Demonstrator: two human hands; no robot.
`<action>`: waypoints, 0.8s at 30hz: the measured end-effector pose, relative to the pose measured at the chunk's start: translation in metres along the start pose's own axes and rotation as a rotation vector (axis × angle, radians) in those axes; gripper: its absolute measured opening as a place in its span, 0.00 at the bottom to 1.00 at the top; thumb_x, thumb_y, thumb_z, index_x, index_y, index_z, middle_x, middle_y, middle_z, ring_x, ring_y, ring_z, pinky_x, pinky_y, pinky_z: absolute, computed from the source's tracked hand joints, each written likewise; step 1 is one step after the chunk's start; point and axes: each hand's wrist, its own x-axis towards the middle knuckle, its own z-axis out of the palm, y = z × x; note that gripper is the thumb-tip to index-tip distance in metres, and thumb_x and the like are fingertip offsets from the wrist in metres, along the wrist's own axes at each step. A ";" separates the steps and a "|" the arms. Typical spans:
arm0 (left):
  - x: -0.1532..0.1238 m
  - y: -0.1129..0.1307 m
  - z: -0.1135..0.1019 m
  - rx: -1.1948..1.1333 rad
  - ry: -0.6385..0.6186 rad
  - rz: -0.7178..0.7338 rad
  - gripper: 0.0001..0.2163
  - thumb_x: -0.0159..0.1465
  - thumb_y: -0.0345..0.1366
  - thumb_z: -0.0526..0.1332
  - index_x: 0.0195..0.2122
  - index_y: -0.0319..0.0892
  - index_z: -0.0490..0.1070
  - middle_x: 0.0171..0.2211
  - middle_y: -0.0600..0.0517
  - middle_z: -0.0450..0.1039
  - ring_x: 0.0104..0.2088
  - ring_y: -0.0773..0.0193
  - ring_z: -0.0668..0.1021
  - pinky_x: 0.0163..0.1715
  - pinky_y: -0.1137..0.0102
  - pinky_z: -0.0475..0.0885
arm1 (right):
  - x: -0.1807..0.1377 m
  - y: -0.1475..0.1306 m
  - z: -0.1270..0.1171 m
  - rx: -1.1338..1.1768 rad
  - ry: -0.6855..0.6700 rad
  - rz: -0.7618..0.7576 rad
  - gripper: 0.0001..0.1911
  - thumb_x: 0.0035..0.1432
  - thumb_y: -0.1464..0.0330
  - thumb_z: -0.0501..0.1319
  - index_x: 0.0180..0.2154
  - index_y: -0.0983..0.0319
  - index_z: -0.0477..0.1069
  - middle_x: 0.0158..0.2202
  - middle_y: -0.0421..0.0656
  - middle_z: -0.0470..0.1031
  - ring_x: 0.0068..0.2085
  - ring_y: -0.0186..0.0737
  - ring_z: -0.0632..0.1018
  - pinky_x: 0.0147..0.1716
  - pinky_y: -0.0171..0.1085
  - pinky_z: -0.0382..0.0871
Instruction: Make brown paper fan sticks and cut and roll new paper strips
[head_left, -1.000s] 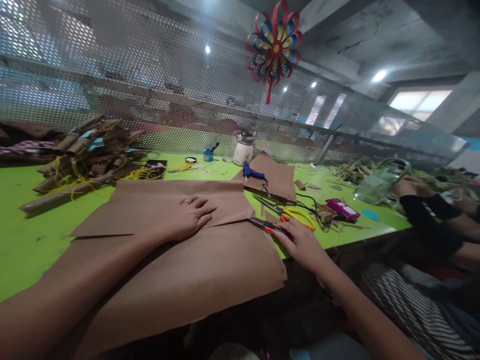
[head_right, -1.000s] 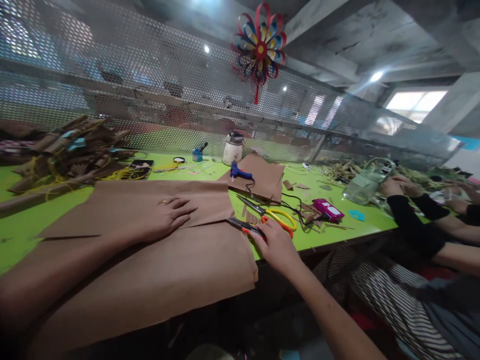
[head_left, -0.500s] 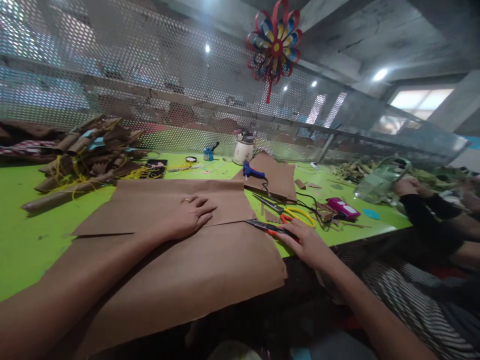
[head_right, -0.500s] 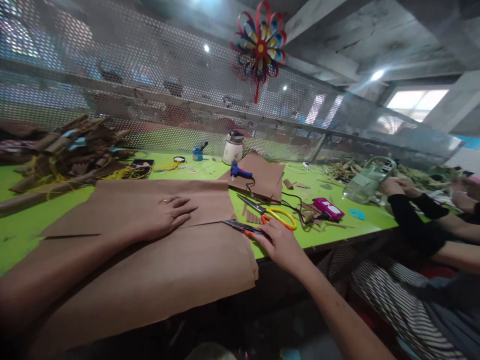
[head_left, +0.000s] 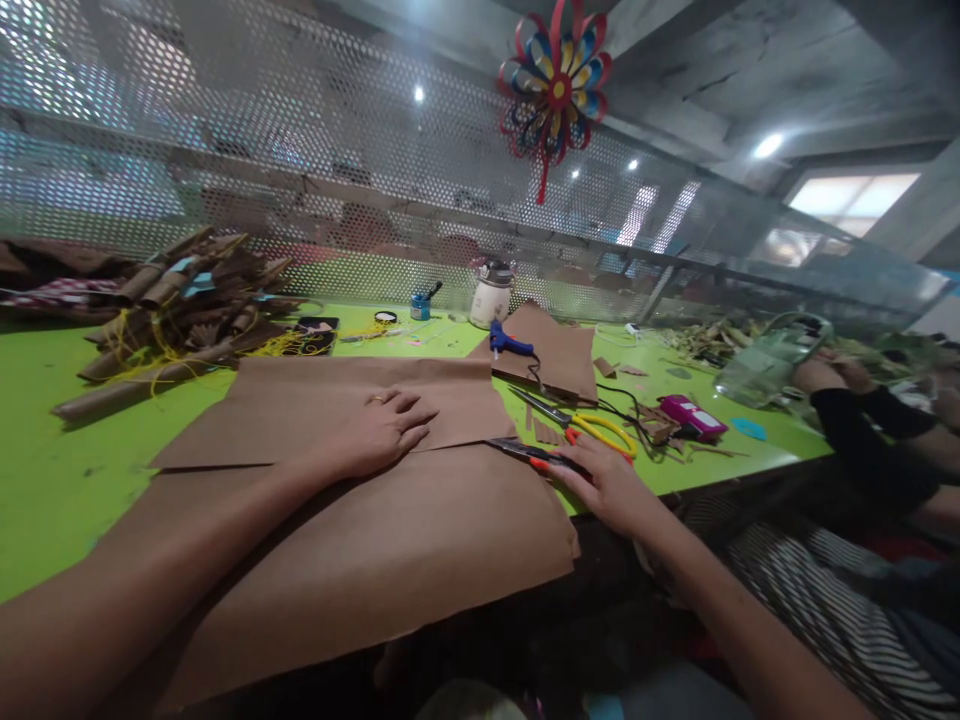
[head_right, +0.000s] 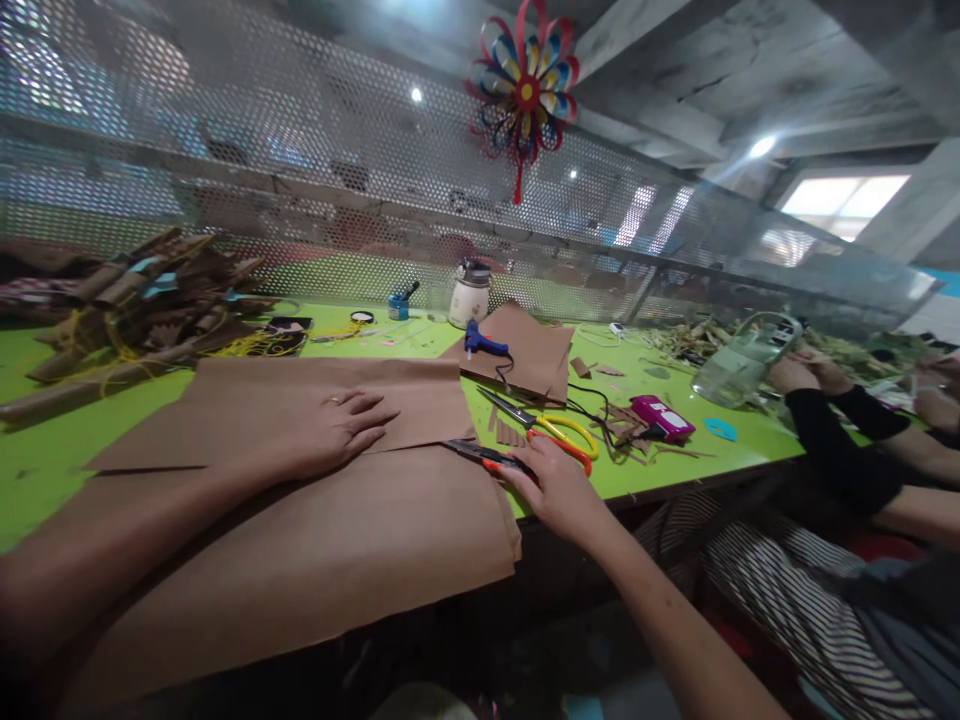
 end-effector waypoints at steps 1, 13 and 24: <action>0.000 0.000 0.000 0.001 -0.001 -0.001 0.23 0.68 0.48 0.40 0.58 0.49 0.63 0.56 0.47 0.65 0.55 0.54 0.65 0.54 0.60 0.56 | -0.002 0.000 -0.001 0.010 -0.003 -0.002 0.17 0.64 0.60 0.52 0.47 0.60 0.73 0.40 0.48 0.73 0.43 0.44 0.73 0.43 0.41 0.68; -0.001 0.002 -0.004 -0.052 0.005 -0.006 0.23 0.68 0.49 0.40 0.58 0.49 0.63 0.56 0.47 0.65 0.55 0.53 0.65 0.54 0.58 0.57 | 0.016 -0.016 0.002 -0.014 -0.006 -0.039 0.15 0.63 0.60 0.53 0.43 0.59 0.74 0.37 0.47 0.73 0.40 0.44 0.73 0.38 0.39 0.67; -0.001 -0.001 0.002 -0.059 0.013 0.000 0.23 0.68 0.49 0.40 0.59 0.50 0.61 0.56 0.48 0.65 0.55 0.54 0.65 0.54 0.60 0.57 | 0.016 -0.021 0.001 0.009 -0.045 -0.039 0.15 0.63 0.60 0.53 0.42 0.60 0.74 0.37 0.47 0.72 0.40 0.43 0.73 0.39 0.40 0.67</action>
